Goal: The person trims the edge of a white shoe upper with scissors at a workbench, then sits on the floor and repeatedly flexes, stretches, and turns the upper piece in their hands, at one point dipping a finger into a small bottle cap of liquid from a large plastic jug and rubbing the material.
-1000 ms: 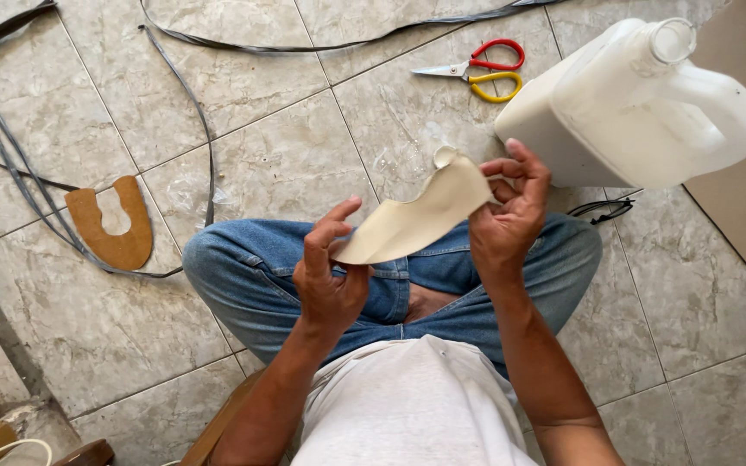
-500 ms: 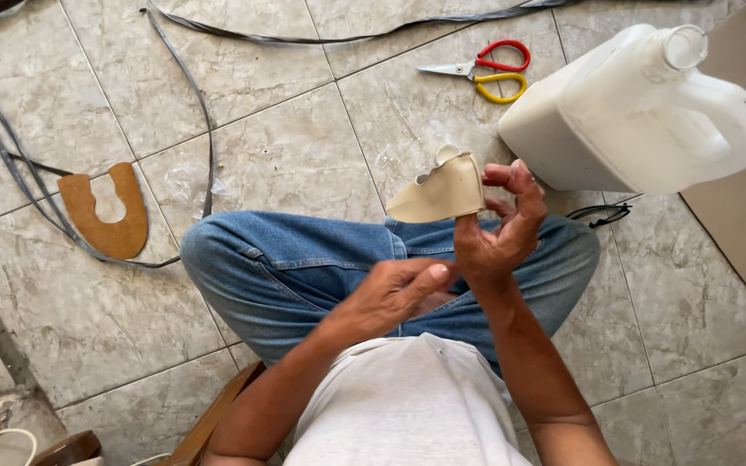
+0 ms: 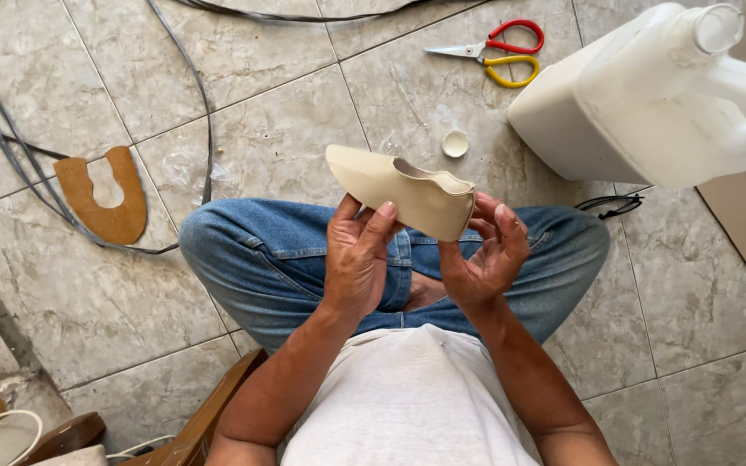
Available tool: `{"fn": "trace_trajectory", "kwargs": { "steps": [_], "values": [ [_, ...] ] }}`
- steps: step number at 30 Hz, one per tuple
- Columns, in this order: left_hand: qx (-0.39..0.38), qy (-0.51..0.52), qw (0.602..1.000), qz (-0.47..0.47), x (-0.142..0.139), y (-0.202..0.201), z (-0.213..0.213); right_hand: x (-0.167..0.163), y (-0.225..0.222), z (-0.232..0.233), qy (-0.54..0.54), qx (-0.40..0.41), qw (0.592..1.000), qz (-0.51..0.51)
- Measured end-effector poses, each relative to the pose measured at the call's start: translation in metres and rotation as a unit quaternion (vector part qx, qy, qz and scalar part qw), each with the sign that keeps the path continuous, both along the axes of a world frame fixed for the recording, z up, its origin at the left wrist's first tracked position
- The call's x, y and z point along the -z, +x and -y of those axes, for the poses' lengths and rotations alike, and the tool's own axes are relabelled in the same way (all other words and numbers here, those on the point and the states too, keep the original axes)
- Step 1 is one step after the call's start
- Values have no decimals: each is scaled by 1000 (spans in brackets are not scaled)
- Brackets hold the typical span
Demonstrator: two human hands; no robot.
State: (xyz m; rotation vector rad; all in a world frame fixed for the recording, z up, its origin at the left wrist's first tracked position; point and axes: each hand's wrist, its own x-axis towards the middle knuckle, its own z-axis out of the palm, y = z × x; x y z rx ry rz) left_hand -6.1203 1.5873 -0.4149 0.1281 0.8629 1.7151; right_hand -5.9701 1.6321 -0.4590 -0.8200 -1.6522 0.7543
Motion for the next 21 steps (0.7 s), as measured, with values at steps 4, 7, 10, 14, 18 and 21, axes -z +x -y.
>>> {"fn": "trace_trajectory", "kwargs": {
  "steps": [4, 7, 10, 14, 18, 21],
  "values": [
    [35, -2, 999, 3, -1, -2, -2, -14, 0, -1, 3, -91, 994, 54],
    [52, -16, 996, -65, 4, -7, 2, -32, 6, 0, -120, -96, 988, -3],
    [84, -25, 989, -116, 7, -12, 13, -41, 15, -15, -166, -161, 973, -8],
    [104, -11, 989, -103, 8, -22, 16, -44, 23, -28, -306, -208, 928, -35],
    [131, -7, 988, -87, 7, -31, 18, -47, 26, -28, -368, -237, 898, -46],
    [149, -8, 986, -79, 10, -37, 19, -50, 24, -23, -371, -229, 899, -38]
  ]
}}
